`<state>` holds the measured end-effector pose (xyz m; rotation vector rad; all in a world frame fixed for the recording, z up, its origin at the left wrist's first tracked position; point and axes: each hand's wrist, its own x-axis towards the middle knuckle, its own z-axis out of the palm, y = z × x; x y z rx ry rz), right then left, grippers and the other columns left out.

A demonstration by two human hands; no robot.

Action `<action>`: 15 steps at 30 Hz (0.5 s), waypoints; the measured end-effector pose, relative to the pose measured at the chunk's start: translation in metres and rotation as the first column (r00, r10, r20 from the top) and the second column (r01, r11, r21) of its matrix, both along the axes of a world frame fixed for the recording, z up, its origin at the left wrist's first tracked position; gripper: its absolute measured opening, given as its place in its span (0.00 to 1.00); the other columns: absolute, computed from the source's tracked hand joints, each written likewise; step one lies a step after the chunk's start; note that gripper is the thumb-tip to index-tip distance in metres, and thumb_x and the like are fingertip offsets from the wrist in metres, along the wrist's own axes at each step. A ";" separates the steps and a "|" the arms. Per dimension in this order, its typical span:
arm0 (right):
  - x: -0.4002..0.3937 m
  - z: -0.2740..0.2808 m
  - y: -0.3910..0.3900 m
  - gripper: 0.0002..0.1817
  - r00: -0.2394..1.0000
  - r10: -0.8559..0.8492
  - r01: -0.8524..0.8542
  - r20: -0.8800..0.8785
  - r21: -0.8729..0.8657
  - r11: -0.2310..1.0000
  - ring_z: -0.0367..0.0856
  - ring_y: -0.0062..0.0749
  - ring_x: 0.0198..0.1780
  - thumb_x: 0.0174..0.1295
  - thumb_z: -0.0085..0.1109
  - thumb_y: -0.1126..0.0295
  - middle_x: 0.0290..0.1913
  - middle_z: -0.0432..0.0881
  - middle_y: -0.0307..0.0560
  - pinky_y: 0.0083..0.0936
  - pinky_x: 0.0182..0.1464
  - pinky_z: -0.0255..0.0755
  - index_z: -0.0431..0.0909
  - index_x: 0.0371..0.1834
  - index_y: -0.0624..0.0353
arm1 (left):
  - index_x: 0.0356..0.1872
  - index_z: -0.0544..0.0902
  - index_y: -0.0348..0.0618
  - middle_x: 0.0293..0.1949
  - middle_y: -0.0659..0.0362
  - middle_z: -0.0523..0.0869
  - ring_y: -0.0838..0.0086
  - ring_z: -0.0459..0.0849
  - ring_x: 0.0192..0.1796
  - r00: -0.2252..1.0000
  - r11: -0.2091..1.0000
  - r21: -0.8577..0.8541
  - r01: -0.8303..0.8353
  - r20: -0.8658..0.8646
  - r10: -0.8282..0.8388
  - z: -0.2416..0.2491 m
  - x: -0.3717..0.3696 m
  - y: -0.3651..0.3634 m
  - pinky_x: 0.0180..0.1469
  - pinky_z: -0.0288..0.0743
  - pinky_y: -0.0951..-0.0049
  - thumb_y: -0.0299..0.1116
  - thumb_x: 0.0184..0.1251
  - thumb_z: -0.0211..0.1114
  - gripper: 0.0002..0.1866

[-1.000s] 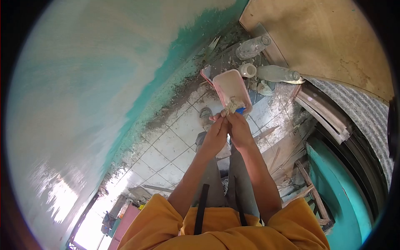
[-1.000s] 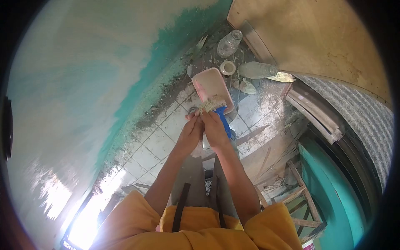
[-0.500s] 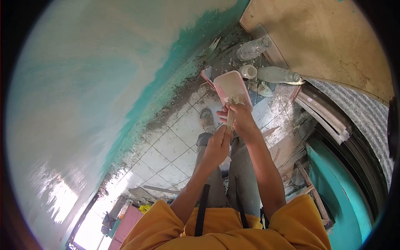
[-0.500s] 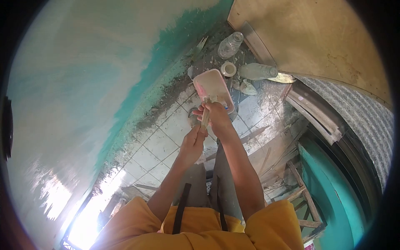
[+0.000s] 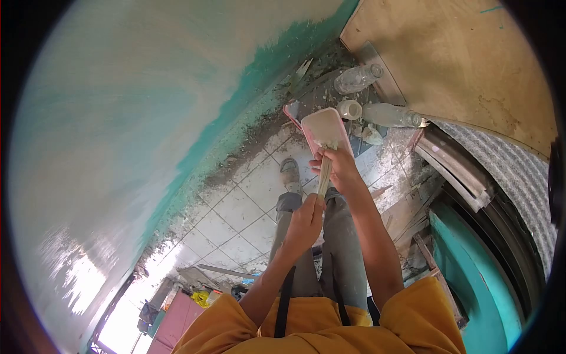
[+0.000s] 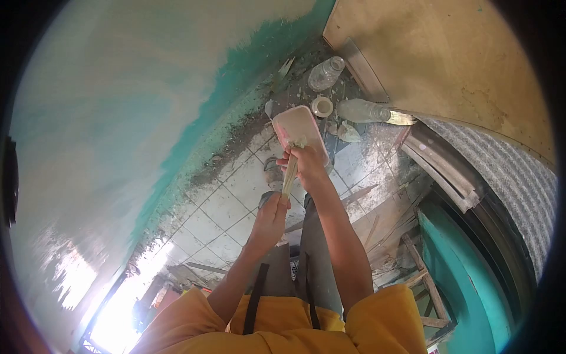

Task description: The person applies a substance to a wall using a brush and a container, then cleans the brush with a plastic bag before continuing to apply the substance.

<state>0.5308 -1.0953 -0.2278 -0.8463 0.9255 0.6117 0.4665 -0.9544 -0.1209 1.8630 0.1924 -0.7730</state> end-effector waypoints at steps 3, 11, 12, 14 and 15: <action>0.004 0.001 0.000 0.10 1.000 0.013 -0.013 0.001 -0.013 1.000 0.87 0.38 0.41 0.69 0.51 0.65 0.39 0.79 0.44 0.37 0.49 0.78 0.76 0.43 0.61 | 0.39 0.73 0.38 0.23 0.46 0.76 0.57 0.78 0.23 1.000 1.000 -0.004 0.000 -0.014 0.000 0.001 0.000 0.000 0.28 0.69 0.60 0.32 0.80 0.49 0.09; -0.001 0.007 -0.010 0.13 0.985 0.077 -0.062 0.155 -0.102 0.993 0.83 0.34 0.37 0.69 0.48 0.63 0.38 0.78 0.43 0.33 0.45 0.76 0.77 0.43 0.61 | 0.43 0.78 0.38 0.30 0.57 0.81 0.71 0.78 0.31 0.928 0.994 -0.082 0.073 -0.360 -0.098 -0.037 0.015 0.014 0.38 0.72 0.67 0.44 0.82 0.43 0.20; -0.003 0.012 -0.008 0.14 0.965 0.149 -0.120 0.218 -0.145 0.982 0.83 0.37 0.40 0.70 0.47 0.63 0.40 0.78 0.45 0.33 0.47 0.75 0.76 0.44 0.63 | 0.48 0.78 0.38 0.35 0.56 0.83 0.71 0.81 0.37 0.911 0.976 -0.216 -0.036 -0.408 -0.056 -0.050 0.015 0.017 0.43 0.74 0.68 0.49 0.82 0.41 0.25; -0.011 0.012 -0.006 0.15 0.935 0.223 -0.174 0.276 -0.190 0.966 0.82 0.40 0.43 0.70 0.46 0.62 0.41 0.77 0.47 0.34 0.48 0.75 0.75 0.45 0.64 | 0.54 0.79 0.37 0.39 0.56 0.85 0.71 0.83 0.42 0.887 0.929 -0.338 -0.153 -0.461 -0.022 -0.060 0.028 0.017 0.49 0.76 0.69 0.55 0.82 0.39 0.30; -0.017 0.006 -0.004 0.16 0.844 0.382 -0.273 0.377 -0.312 0.910 0.81 0.43 0.46 0.70 0.45 0.63 0.42 0.77 0.51 0.36 0.50 0.74 0.74 0.46 0.66 | 0.59 0.76 0.37 0.45 0.54 0.85 0.69 0.83 0.47 0.860 0.921 -0.335 -0.199 -0.510 0.000 -0.059 0.041 0.014 0.54 0.76 0.67 0.57 0.81 0.38 0.32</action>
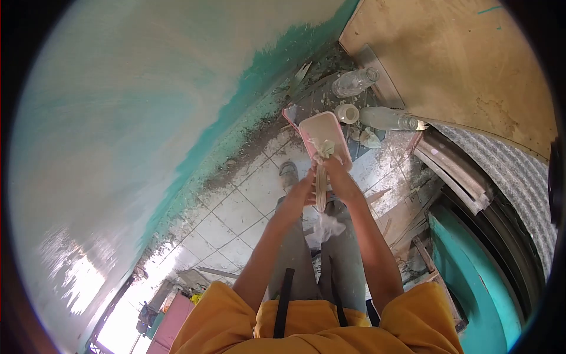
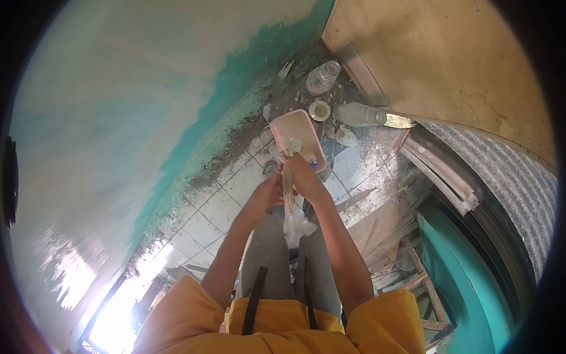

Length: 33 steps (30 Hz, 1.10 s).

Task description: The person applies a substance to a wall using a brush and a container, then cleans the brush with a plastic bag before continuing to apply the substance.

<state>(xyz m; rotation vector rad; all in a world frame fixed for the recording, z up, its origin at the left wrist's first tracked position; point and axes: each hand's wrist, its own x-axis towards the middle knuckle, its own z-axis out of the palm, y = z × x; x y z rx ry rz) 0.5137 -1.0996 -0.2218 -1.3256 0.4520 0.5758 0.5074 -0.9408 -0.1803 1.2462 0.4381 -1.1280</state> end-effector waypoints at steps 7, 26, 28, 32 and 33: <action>-0.004 0.030 0.001 0.17 0.943 0.200 -0.125 0.267 -0.271 0.954 0.77 0.54 0.47 0.68 0.43 0.67 0.45 0.77 0.63 0.40 0.53 0.71 0.71 0.49 0.71 | 0.69 0.67 0.40 0.55 0.55 0.82 0.71 0.83 0.53 0.996 0.999 0.030 -0.045 -0.076 0.047 0.000 0.031 -0.016 0.56 0.76 0.64 0.63 0.79 0.39 0.37; -0.012 0.006 0.022 0.19 0.978 -0.170 0.171 0.124 0.002 0.985 0.79 0.29 0.41 0.78 0.37 0.64 0.41 0.83 0.49 0.27 0.47 0.74 0.76 0.46 0.68 | 0.61 0.75 0.33 0.48 0.43 0.84 0.52 0.86 0.44 0.846 0.921 0.374 -0.106 0.522 -0.114 -0.039 -0.006 -0.031 0.49 0.78 0.60 0.36 0.82 0.45 0.20; -0.006 0.015 0.022 0.19 0.963 -0.266 0.250 0.048 0.214 0.944 0.79 0.31 0.41 0.78 0.37 0.66 0.40 0.82 0.50 0.29 0.48 0.75 0.76 0.43 0.70 | 0.61 0.75 0.34 0.55 0.37 0.81 0.43 0.81 0.56 0.786 0.932 0.337 -0.135 0.609 -0.106 -0.026 -0.004 -0.033 0.56 0.73 0.53 0.36 0.81 0.45 0.19; 0.004 0.019 0.018 0.19 0.959 -0.281 0.270 0.023 0.216 0.938 0.79 0.31 0.41 0.77 0.37 0.67 0.37 0.81 0.50 0.30 0.49 0.75 0.75 0.40 0.71 | 0.62 0.74 0.34 0.55 0.35 0.80 0.42 0.78 0.60 0.878 0.947 0.318 -0.032 0.461 -0.125 -0.021 0.003 -0.033 0.58 0.71 0.54 0.36 0.81 0.45 0.19; 0.005 0.018 0.018 0.19 0.959 -0.283 0.268 0.021 0.269 0.925 0.80 0.31 0.40 0.77 0.37 0.67 0.36 0.81 0.49 0.30 0.47 0.76 0.75 0.39 0.70 | 0.59 0.76 0.34 0.49 0.40 0.82 0.47 0.81 0.53 0.858 0.946 0.310 -0.098 0.508 -0.078 -0.025 0.001 -0.034 0.53 0.73 0.58 0.39 0.81 0.46 0.20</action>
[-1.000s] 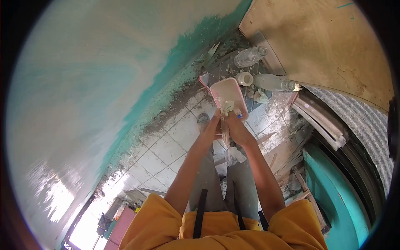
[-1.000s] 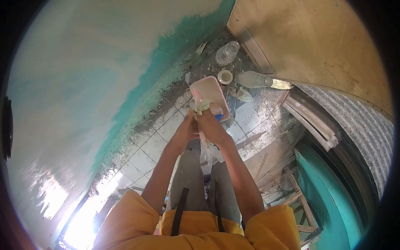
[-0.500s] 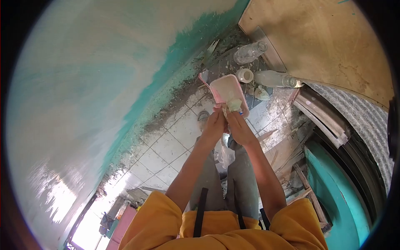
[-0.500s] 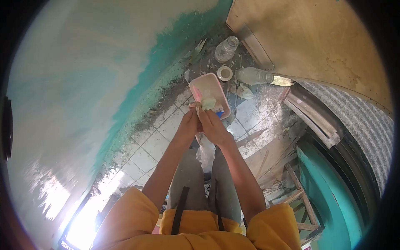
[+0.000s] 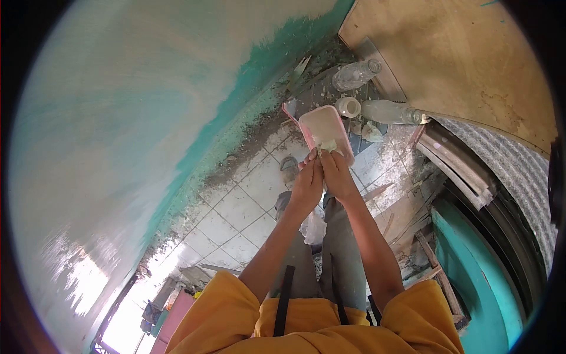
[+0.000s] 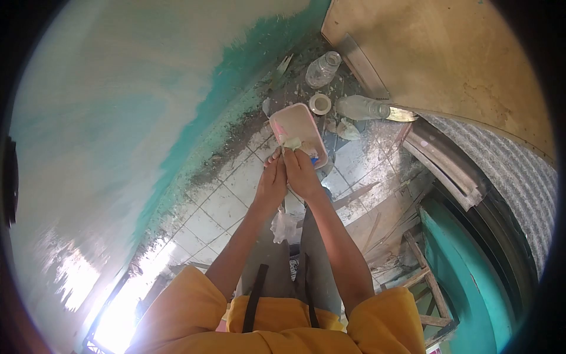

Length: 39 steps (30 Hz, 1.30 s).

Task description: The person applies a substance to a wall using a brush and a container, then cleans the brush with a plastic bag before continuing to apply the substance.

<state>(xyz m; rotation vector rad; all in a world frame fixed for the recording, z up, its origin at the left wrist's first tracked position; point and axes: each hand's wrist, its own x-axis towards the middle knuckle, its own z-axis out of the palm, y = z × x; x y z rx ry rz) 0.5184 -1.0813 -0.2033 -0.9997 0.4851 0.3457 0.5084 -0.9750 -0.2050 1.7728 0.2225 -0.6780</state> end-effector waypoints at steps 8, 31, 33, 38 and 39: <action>-0.003 0.009 -0.013 0.17 0.941 0.326 -0.340 -0.097 -0.247 0.908 0.83 0.32 0.36 0.77 0.38 0.68 0.39 0.82 0.51 0.28 0.40 0.77 0.71 0.58 0.68 | 0.53 0.80 0.43 0.31 0.67 0.76 0.85 0.69 0.29 0.893 0.914 -0.340 -0.221 -0.447 0.050 0.004 0.028 0.017 0.30 0.62 0.81 0.62 0.79 0.44 0.31; -0.021 -0.031 0.003 0.21 0.992 0.078 -0.094 -0.094 -0.177 0.980 0.78 0.24 0.47 0.81 0.38 0.61 0.48 0.81 0.45 0.24 0.50 0.73 0.76 0.56 0.66 | 0.58 0.77 0.31 0.39 0.53 0.83 0.73 0.80 0.38 0.985 0.991 -0.076 -0.108 -0.147 0.096 -0.039 0.008 0.001 0.43 0.74 0.70 0.39 0.83 0.44 0.21; -0.018 -0.035 0.010 0.20 1.000 0.017 -0.022 -0.023 -0.220 0.975 0.78 0.22 0.39 0.80 0.38 0.62 0.41 0.81 0.44 0.22 0.42 0.73 0.77 0.52 0.66 | 0.58 0.77 0.30 0.41 0.51 0.83 0.71 0.81 0.39 0.980 0.991 -0.075 -0.112 -0.175 0.097 -0.039 0.008 0.002 0.45 0.75 0.69 0.40 0.83 0.44 0.22; -0.011 -0.028 0.003 0.20 0.996 -0.011 -0.006 -0.084 -0.193 0.981 0.78 0.20 0.30 0.79 0.39 0.63 0.33 0.82 0.43 0.19 0.31 0.72 0.79 0.47 0.68 | 0.57 0.77 0.30 0.41 0.52 0.84 0.71 0.82 0.40 0.962 0.976 -0.147 -0.159 -0.246 0.119 -0.032 0.015 0.000 0.45 0.75 0.69 0.43 0.83 0.44 0.23; -0.011 -0.030 0.002 0.21 0.999 0.022 -0.033 -0.047 -0.248 0.968 0.78 0.19 0.29 0.80 0.39 0.63 0.34 0.83 0.44 0.18 0.30 0.72 0.80 0.47 0.68 | 0.57 0.77 0.31 0.38 0.54 0.83 0.73 0.80 0.37 0.946 0.971 -0.160 -0.179 -0.299 0.126 -0.030 0.016 -0.001 0.41 0.74 0.71 0.44 0.83 0.45 0.23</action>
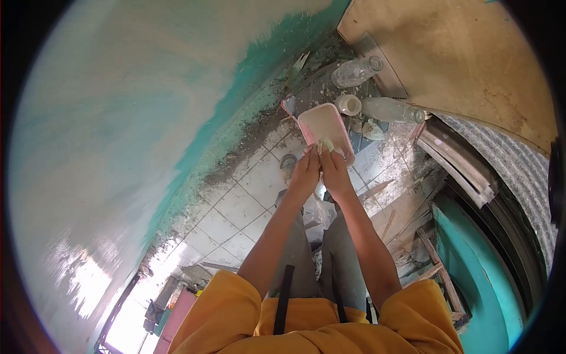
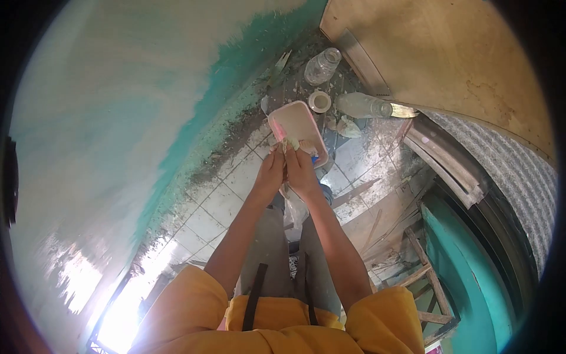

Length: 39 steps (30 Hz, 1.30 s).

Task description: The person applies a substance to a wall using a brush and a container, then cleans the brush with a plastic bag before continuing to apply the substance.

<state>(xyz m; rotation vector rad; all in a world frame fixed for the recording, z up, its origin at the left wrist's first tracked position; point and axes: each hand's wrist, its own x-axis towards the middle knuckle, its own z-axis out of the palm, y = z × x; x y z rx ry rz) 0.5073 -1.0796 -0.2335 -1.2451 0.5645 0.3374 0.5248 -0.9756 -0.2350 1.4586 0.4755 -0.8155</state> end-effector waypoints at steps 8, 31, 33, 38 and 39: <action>0.005 0.005 -0.003 0.23 0.999 0.012 -0.010 0.038 -0.046 0.999 0.83 0.23 0.36 0.80 0.37 0.62 0.36 0.85 0.45 0.21 0.38 0.78 0.80 0.48 0.69 | 0.47 0.78 0.41 0.27 0.66 0.74 0.82 0.70 0.24 0.941 0.949 -0.266 -0.168 -0.329 0.074 0.017 0.003 0.005 0.25 0.64 0.77 0.48 0.83 0.46 0.21; -0.001 0.018 0.017 0.14 0.968 -0.214 0.248 -0.130 0.377 0.893 0.82 0.34 0.46 0.75 0.43 0.66 0.42 0.80 0.47 0.29 0.53 0.77 0.75 0.42 0.65 | 0.49 0.78 0.36 0.35 0.38 0.84 0.38 0.83 0.40 0.887 0.951 0.287 0.114 0.402 -0.228 0.020 -0.018 0.007 0.38 0.77 0.53 0.35 0.79 0.50 0.14; 0.004 0.022 0.012 0.14 0.969 -0.195 0.235 -0.150 0.333 0.913 0.83 0.35 0.45 0.75 0.44 0.66 0.41 0.79 0.46 0.29 0.52 0.77 0.75 0.41 0.65 | 0.48 0.78 0.36 0.35 0.37 0.83 0.38 0.83 0.39 0.883 0.955 0.278 0.107 0.415 -0.219 0.025 -0.016 0.006 0.37 0.76 0.52 0.36 0.79 0.50 0.13; 0.013 0.028 0.006 0.14 0.955 -0.185 0.246 -0.232 0.271 0.931 0.85 0.36 0.44 0.75 0.45 0.65 0.38 0.78 0.44 0.30 0.49 0.78 0.76 0.40 0.65 | 0.45 0.77 0.37 0.32 0.37 0.83 0.39 0.83 0.37 0.877 0.940 0.314 0.131 0.406 -0.258 0.030 -0.018 0.005 0.34 0.75 0.51 0.35 0.78 0.51 0.11; 0.014 0.028 0.005 0.14 0.956 -0.188 0.246 -0.227 0.260 0.934 0.85 0.36 0.44 0.75 0.46 0.65 0.38 0.77 0.43 0.29 0.48 0.78 0.76 0.40 0.65 | 0.44 0.77 0.37 0.31 0.37 0.83 0.38 0.83 0.36 0.875 0.945 0.300 0.128 0.415 -0.250 0.030 -0.018 0.005 0.34 0.74 0.50 0.35 0.78 0.51 0.11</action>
